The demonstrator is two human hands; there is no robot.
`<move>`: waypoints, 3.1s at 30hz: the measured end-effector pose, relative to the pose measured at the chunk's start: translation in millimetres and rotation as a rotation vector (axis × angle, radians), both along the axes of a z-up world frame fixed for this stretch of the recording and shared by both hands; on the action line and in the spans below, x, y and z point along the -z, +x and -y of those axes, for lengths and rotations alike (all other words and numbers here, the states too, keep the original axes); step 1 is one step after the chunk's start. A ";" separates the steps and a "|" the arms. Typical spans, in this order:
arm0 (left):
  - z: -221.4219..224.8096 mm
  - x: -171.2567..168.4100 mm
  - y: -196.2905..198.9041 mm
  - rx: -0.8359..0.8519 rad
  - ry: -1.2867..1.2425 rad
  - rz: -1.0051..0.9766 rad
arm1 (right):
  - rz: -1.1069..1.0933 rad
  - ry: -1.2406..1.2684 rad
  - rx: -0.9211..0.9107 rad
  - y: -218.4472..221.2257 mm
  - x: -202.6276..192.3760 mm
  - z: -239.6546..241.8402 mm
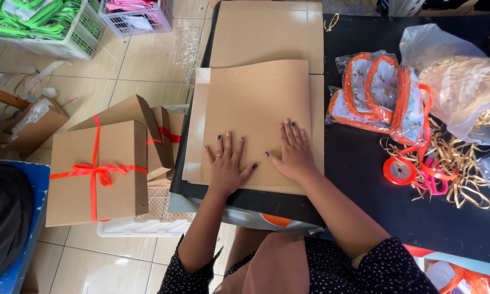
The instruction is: The person organizes various packaged items on a table and then folds a cardboard box by hand, tucking in the side flaps and bottom tabs.
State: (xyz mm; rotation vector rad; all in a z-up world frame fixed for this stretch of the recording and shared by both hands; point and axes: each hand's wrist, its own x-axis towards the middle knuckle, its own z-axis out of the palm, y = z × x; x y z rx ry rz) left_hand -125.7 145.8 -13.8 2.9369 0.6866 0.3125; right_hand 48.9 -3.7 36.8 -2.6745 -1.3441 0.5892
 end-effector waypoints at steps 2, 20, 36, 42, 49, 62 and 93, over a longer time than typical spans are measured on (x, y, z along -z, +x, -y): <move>0.2 -5.0 0.7 -0.001 -0.024 -0.023 | 0.006 0.028 0.004 27.2 -0.3 -12.7; 4.4 -19.9 10.1 -0.110 -0.145 -0.049 | 0.165 0.072 0.179 137.1 26.1 -96.5; -19.9 0.1 0.9 -0.623 -0.321 0.299 | -0.134 0.942 0.243 66.1 54.8 8.7; -64.2 -12.3 -14.7 -0.658 -0.919 0.421 | -0.806 1.280 0.457 77.3 91.9 42.9; -40.2 -28.5 -6.8 -0.652 -1.057 0.360 | -0.445 0.941 0.420 37.0 42.8 67.5; 19.1 -109.9 5.6 -0.458 -1.129 0.159 | -0.439 1.049 0.355 36.7 44.2 68.1; -63.2 43.5 -14.1 -0.199 -1.570 0.653 | 0.026 0.078 -0.388 -47.8 4.0 -125.5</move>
